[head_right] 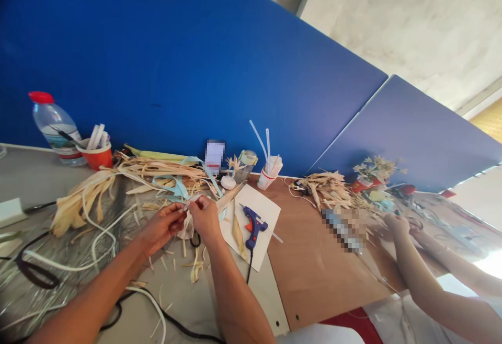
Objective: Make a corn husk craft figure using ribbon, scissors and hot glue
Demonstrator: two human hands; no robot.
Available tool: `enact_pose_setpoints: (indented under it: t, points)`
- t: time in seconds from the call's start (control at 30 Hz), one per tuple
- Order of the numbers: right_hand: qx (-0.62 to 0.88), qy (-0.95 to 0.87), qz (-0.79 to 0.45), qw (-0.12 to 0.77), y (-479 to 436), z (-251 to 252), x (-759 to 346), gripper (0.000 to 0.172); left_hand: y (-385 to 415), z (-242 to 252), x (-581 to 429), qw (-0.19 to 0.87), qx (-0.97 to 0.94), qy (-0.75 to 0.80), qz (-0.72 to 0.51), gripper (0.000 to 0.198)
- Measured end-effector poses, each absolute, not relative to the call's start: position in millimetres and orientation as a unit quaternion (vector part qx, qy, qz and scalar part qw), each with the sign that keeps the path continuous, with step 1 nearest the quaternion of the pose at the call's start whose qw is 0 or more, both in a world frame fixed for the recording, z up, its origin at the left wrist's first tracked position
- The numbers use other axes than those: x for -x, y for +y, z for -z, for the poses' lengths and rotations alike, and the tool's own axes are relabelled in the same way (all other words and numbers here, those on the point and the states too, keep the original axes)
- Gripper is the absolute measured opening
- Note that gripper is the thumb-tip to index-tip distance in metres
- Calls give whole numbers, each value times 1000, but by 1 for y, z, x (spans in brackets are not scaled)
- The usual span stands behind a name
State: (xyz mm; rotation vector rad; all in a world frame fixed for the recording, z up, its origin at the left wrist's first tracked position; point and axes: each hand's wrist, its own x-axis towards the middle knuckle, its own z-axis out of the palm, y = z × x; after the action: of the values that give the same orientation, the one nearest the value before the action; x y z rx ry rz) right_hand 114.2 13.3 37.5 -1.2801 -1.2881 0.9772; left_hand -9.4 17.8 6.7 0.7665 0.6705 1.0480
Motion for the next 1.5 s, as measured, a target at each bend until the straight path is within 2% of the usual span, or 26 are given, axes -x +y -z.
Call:
enact_pose_setpoints:
  t: [0.23, 0.57, 0.93, 1.5]
  points:
    - [538, -471, -417, 561, 17, -32, -120, 21, 19, -11, 13, 711, -359, 331, -506, 24]
    - [506, -458, -463, 565, 17, -13, -118, 23, 16, -9, 7, 685, -398, 373, -482, 35]
    - [498, -474, -484, 541, 16, -9, -119, 20, 18, -1, 5, 635, -456, 416, -465, 29]
    - [511, -444, -487, 552, 11, -19, -120, 16, 19, -6, 8, 673, -376, 388, -504, 25]
